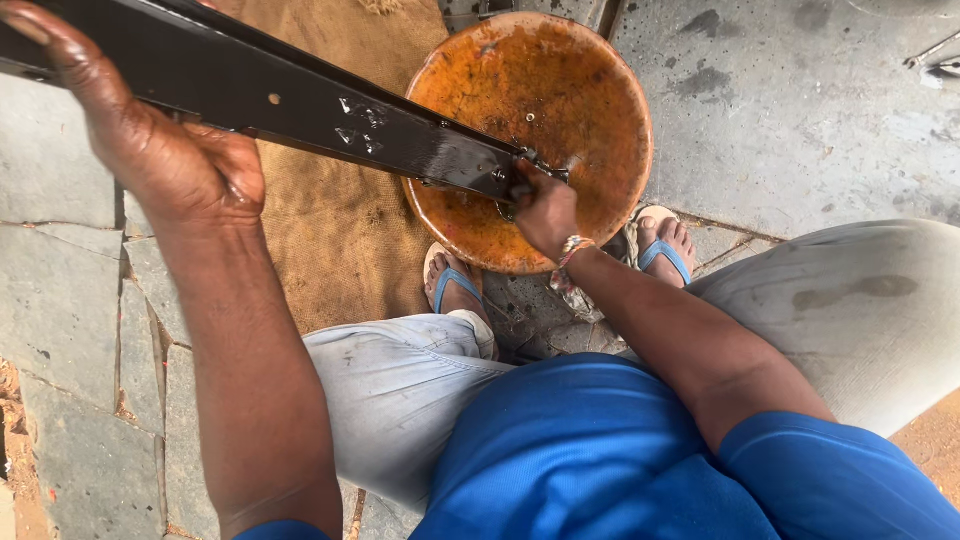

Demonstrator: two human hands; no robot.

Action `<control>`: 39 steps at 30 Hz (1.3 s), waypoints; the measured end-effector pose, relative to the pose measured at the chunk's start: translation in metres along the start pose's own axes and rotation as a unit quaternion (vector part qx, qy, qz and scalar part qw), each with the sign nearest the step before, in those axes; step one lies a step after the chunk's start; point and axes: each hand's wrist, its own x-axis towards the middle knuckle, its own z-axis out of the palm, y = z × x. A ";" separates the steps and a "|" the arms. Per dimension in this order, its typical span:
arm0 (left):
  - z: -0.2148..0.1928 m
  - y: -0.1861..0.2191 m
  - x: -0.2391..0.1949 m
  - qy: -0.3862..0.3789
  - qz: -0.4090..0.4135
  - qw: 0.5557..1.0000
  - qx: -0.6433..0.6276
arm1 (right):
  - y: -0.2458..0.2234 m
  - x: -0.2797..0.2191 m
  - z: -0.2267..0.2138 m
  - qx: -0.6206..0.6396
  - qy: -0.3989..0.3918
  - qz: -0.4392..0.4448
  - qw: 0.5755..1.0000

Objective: The person scrubs a long black metal bar and a smaller metal bracket with a cloth dipped in a liquid from a bowl. The person repeatedly dips the cloth and scrubs different sections of the metal parts.

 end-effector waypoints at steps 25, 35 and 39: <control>-0.013 0.000 -0.012 0.000 -0.083 0.982 -0.172 | 0.033 -0.008 0.010 -0.026 -0.019 -0.032 0.999; -0.014 -0.002 -0.009 -0.001 -0.089 0.983 -0.161 | 0.045 -0.009 0.003 -0.095 -0.033 -0.035 0.994; -0.018 0.002 -0.017 0.011 -0.102 0.981 -0.165 | 0.029 -0.017 0.012 -0.090 -0.064 0.006 0.994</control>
